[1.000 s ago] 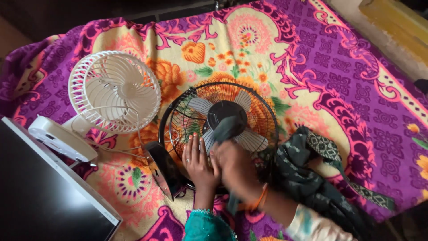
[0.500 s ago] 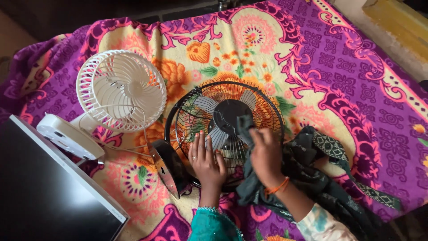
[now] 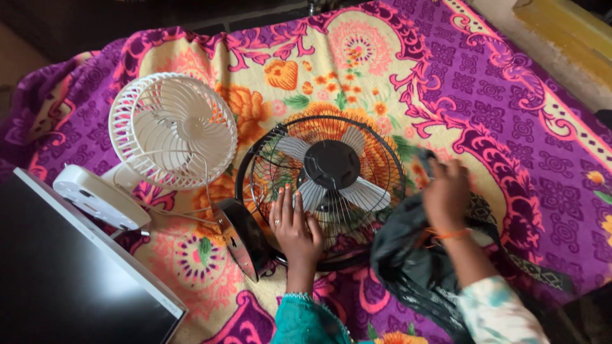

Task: The person wipes the front grill and blades of a black table fan using a dark cloth. They hold the fan steady with one hand while cleaning with the other, moving the cloth across the metal bars and the central hub. A white fan and a laptop are visible nearby on the patterned bedspread.

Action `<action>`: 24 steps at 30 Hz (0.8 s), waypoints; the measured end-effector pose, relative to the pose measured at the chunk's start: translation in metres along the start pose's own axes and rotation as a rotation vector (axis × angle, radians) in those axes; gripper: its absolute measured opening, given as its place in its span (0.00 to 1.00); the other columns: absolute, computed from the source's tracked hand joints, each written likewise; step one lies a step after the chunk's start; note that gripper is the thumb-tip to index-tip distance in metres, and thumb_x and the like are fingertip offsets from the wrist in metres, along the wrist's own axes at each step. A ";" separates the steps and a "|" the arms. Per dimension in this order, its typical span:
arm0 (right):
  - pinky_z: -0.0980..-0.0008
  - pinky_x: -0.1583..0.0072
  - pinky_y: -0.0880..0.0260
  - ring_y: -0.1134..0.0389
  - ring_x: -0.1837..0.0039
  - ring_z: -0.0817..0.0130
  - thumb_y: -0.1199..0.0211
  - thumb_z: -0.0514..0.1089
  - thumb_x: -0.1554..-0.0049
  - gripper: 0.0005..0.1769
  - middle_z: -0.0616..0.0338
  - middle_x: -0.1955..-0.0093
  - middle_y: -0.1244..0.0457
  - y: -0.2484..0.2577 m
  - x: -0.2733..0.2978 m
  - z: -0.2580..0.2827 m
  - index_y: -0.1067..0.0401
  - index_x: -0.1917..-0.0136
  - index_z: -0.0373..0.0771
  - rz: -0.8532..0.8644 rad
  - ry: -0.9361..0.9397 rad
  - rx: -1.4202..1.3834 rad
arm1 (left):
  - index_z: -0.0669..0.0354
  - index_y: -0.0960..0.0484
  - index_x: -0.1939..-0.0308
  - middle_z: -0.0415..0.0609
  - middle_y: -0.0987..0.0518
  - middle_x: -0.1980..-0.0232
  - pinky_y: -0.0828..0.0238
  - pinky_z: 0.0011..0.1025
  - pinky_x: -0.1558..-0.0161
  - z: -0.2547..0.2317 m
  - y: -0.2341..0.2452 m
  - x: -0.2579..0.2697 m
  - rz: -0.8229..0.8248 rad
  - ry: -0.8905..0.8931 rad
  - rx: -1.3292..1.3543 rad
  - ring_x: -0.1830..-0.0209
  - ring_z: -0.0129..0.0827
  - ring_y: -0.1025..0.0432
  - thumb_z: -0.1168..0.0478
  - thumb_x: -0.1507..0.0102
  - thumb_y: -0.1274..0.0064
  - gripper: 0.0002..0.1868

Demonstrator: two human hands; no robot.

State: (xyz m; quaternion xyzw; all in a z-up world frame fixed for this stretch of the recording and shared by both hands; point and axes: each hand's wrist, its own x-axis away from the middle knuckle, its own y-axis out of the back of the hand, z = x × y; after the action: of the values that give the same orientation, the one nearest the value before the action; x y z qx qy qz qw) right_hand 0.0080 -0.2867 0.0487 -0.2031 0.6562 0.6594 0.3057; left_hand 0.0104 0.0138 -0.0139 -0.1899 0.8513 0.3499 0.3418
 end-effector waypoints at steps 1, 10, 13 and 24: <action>0.53 0.46 0.33 0.33 0.48 0.47 0.42 0.32 0.46 0.20 0.44 0.50 0.36 -0.005 0.001 -0.010 0.23 0.41 0.33 -0.007 -0.092 -0.148 | 0.66 0.24 0.36 0.60 0.30 0.26 0.50 0.52 0.23 0.000 -0.002 -0.003 -0.001 0.001 -0.001 0.23 0.53 0.39 0.62 0.36 0.56 0.24; 0.51 0.37 0.39 0.37 0.39 0.50 0.38 0.40 0.43 0.17 0.51 0.41 0.34 0.005 0.021 0.148 0.27 0.40 0.39 0.051 0.257 -0.575 | 0.69 0.22 0.37 0.62 0.28 0.28 0.49 0.53 0.25 -0.003 0.000 -0.002 -0.027 -0.009 0.003 0.24 0.54 0.38 0.64 0.39 0.56 0.26; 0.51 0.40 0.40 0.36 0.41 0.51 0.37 0.38 0.47 0.17 0.52 0.43 0.34 0.024 0.028 0.166 0.25 0.43 0.40 0.084 0.358 -0.443 | 0.69 0.23 0.38 0.63 0.28 0.28 0.48 0.52 0.26 -0.003 0.002 -0.004 -0.026 -0.011 0.026 0.24 0.54 0.38 0.63 0.38 0.55 0.25; 0.52 0.42 0.35 0.35 0.44 0.45 0.40 0.30 0.46 0.16 0.45 0.49 0.37 -0.086 -0.033 0.026 0.24 0.43 0.35 -0.035 0.011 -0.396 | 0.69 0.24 0.37 0.62 0.28 0.28 0.48 0.53 0.24 -0.003 -0.001 -0.002 -0.025 -0.002 0.010 0.23 0.54 0.38 0.63 0.38 0.54 0.25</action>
State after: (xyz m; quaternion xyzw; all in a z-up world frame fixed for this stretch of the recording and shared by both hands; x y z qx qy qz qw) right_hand 0.0930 -0.2697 0.0083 -0.2744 0.5115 0.7691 0.2675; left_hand 0.0107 0.0108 -0.0114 -0.1983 0.8502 0.3418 0.3479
